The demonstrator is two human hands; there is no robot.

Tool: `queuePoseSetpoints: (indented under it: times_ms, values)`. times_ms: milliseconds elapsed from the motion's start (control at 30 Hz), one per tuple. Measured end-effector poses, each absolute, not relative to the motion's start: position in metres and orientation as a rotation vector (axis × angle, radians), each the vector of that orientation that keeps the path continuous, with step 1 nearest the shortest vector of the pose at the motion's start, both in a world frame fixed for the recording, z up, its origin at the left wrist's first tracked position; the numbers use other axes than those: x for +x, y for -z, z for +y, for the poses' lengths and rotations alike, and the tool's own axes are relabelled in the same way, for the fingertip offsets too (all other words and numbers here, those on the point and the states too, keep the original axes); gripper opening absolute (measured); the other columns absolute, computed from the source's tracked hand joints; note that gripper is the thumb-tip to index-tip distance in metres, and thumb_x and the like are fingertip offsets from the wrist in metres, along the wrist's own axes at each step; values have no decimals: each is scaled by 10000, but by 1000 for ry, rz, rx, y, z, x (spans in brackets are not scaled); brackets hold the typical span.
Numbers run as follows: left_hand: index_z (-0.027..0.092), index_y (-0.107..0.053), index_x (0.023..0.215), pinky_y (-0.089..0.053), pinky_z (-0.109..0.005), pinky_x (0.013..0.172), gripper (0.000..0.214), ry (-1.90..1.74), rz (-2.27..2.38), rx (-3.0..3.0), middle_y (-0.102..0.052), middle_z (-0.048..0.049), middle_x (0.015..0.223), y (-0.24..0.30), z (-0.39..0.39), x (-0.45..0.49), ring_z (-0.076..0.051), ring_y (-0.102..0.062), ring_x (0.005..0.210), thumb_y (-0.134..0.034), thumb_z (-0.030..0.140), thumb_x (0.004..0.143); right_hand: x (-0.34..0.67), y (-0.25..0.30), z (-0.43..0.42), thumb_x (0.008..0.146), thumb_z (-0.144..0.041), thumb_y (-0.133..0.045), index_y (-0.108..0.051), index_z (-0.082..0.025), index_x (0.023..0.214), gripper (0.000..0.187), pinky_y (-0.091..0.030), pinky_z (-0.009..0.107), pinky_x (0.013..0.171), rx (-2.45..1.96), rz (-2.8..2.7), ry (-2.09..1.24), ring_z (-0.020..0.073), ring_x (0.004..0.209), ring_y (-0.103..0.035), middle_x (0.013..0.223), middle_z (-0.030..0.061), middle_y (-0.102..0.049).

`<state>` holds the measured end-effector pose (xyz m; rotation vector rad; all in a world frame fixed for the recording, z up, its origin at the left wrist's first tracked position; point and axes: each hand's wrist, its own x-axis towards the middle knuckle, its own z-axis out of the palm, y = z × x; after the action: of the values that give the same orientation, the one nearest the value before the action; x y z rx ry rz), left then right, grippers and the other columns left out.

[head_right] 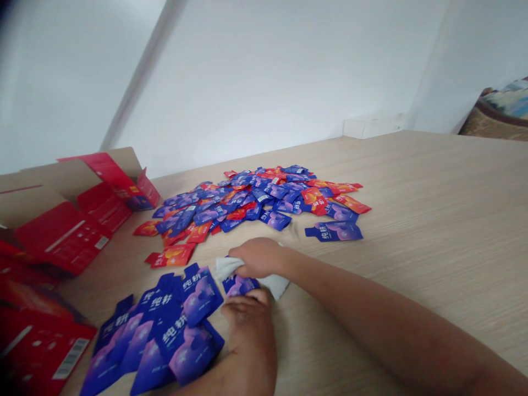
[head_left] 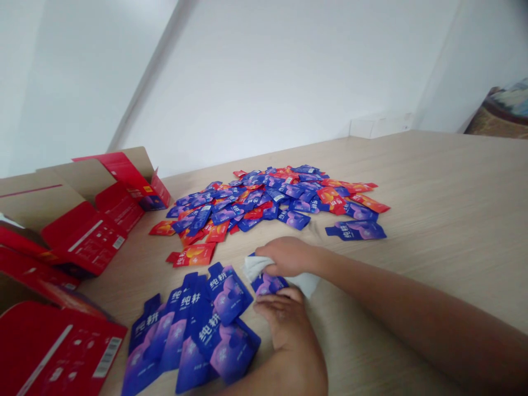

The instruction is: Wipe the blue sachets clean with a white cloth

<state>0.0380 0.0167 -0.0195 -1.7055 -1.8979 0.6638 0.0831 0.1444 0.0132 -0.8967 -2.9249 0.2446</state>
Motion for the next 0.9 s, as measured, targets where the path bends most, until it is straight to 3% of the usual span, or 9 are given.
queuePoseSetpoints:
  times_ms: [167,367,500,667,900]
  values:
    - [106,-630,1061,-501,-408,738,426,-654,-1937,-1728,-687,-185,966,18,17,38,-269,-653,829,-352,-15,763,93,-19,155,777,-400,-488,-560,-216,1022,314,-399,306,632,-1068,-2825,-114,246,851,-608,941,90,-667]
    - [62,-631,1044,-500,-428,749,392,-631,-1918,-1729,-669,-233,982,24,19,37,-294,-651,855,-359,-9,771,81,-31,129,814,-443,-440,-543,-230,1015,310,-390,291,596,-718,-2899,-200,223,796,-612,916,62,-667]
    - [51,-629,1044,-496,-433,736,387,-609,-1887,-1690,-664,-247,979,25,19,37,-302,-653,841,-360,-7,772,75,-19,125,794,-472,-464,-548,-241,1029,340,-377,282,543,-705,-3010,-252,224,737,-616,885,59,-669]
    - [71,-625,1017,-496,-414,740,358,-621,-1921,-1683,-681,-216,950,22,17,39,-282,-658,833,-371,-11,778,80,-3,142,807,-429,-464,-519,-229,1098,357,-399,302,608,-857,-2874,-192,235,822,-609,945,74,-658]
    - [148,-647,959,-495,-395,733,370,-589,-1835,-1604,-711,-137,893,28,18,37,-254,-668,788,-350,15,784,87,-15,142,794,-388,-476,-540,-211,1026,298,-394,306,636,-951,-2740,-118,231,840,-595,933,69,-647]
